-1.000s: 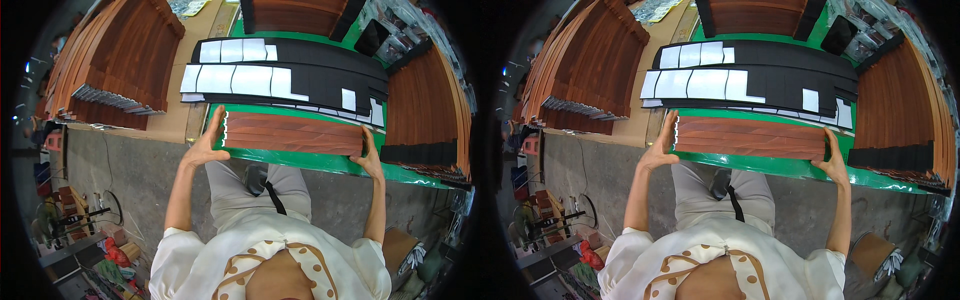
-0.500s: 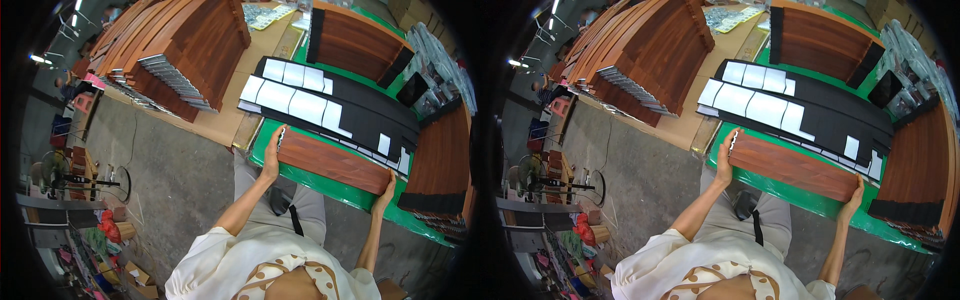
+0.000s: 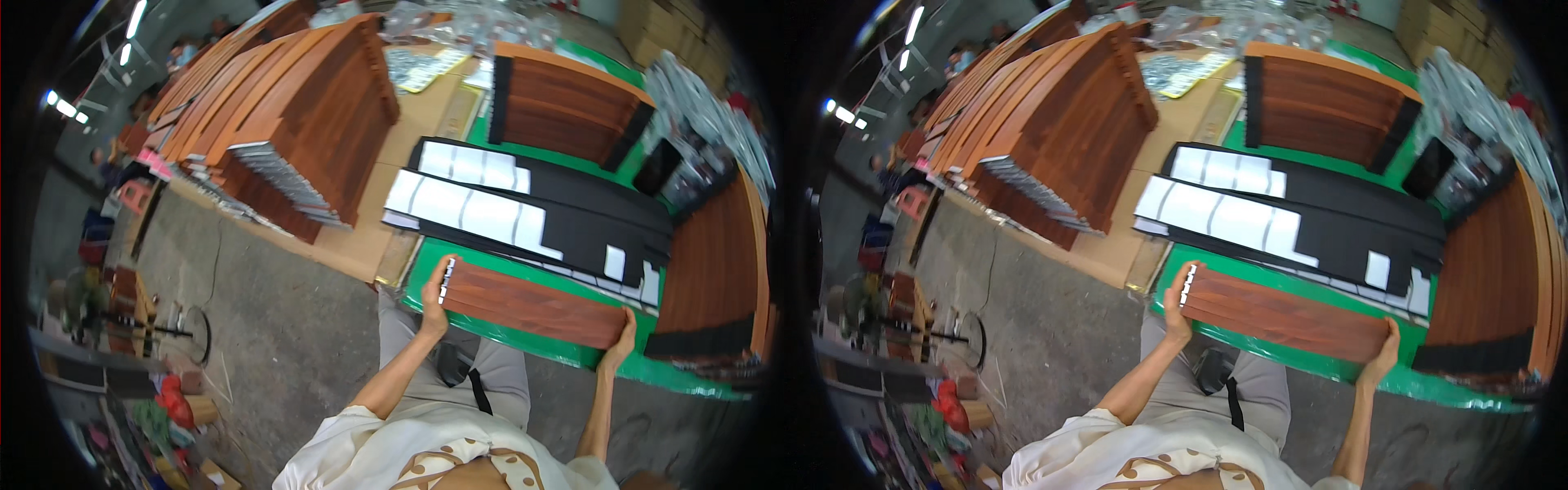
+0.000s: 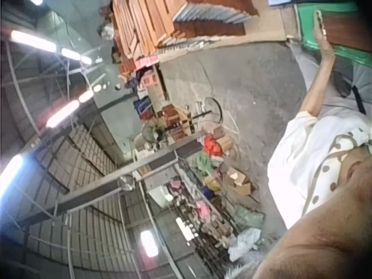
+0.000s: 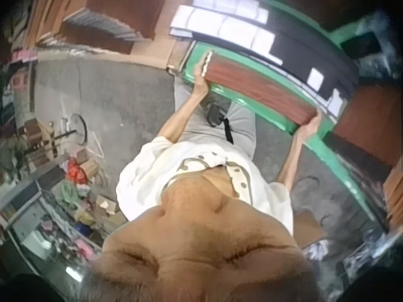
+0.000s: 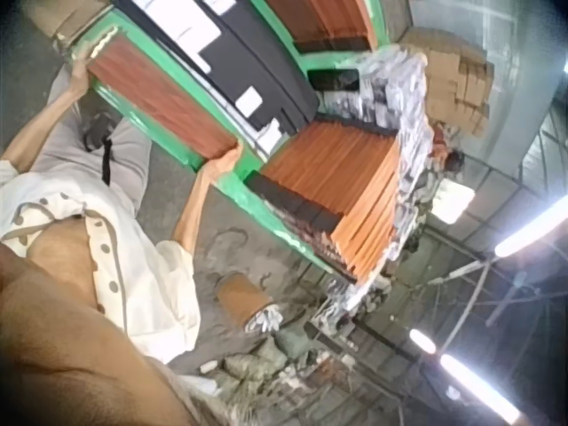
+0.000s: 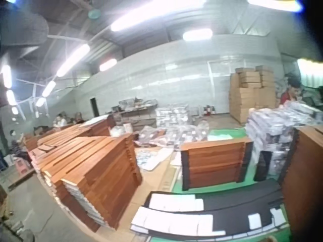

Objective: Applying black protective or adhesive strips to wooden furniture components and stacking the finished pieces.

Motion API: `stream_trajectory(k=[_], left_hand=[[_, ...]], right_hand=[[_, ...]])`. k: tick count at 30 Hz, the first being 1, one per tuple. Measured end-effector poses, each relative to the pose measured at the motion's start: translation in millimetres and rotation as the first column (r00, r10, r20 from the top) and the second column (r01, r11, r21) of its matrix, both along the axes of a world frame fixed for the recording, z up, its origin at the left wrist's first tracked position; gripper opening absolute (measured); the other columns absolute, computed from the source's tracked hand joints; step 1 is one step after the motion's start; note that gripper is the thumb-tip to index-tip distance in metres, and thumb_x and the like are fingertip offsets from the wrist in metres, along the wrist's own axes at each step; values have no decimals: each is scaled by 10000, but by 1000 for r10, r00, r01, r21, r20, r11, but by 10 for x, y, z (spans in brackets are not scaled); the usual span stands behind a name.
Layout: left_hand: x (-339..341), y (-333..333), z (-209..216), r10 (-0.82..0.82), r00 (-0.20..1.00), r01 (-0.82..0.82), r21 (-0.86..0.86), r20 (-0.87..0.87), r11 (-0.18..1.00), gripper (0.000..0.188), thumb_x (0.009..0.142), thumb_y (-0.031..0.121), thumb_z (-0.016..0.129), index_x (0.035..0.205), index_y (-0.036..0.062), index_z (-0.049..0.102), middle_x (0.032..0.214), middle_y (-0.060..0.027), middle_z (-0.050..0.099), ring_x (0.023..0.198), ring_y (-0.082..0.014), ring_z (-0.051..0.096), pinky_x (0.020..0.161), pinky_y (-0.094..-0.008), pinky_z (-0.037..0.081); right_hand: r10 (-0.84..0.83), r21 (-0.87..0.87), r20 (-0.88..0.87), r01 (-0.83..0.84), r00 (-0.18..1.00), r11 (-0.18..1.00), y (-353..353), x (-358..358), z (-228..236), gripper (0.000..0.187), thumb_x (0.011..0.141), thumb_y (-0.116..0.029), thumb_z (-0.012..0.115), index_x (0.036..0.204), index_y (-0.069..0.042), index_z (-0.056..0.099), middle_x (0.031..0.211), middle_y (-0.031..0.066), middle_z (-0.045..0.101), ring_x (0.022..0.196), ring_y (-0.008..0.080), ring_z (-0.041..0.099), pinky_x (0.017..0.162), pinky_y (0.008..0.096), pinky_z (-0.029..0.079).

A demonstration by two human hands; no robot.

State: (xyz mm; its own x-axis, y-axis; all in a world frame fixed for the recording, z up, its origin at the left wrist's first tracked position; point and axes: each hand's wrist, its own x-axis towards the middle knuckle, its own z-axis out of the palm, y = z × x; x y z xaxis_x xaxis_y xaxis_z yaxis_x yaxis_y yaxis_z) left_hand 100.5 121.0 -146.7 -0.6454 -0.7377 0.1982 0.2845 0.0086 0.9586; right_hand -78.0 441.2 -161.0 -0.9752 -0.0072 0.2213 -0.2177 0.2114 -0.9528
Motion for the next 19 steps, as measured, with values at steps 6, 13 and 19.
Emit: stream_trajectory(k=[6, 13, 19], left_hand=[[327, -430, 82, -494, 868, 493, 34, 40, 869, 871, 788, 402, 623, 1443, 27, 189, 1459, -132, 251, 1348, -191, 248, 1080, -326, 233], [310, -605, 311, -372, 705, 615, -259, 604, 745, 1208, 509, 98, 857, 1457, 47, 109, 1389, -152, 396, 1273, -269, 403, 1059, -367, 321], [477, -641, 407, -434, 760, 562, -153, 484, 813, 1262, 493, 24, 853, 1470, 87, 56, 1397, -122, 392, 1272, -245, 403, 1060, -366, 323]], right_hand=[[11, -1, -45, -11, 999, 1000, -240, 75, 210, 446, 988, -313, 326, 1104, 36, 579, 1103, 105, 584, 1065, 204, 505, 956, 310, 346], [-14, 11, -27, 14, 1000, 1000, -160, 75, 264, 448, 987, -314, 329, 1095, 42, 578, 1106, 116, 586, 1078, 210, 509, 959, 310, 353], [40, -96, -43, -44, 998, 994, -171, 129, 524, 467, 989, -332, 312, 1150, 24, 569, 1146, 134, 585, 1126, 231, 509, 1007, 327, 336]])
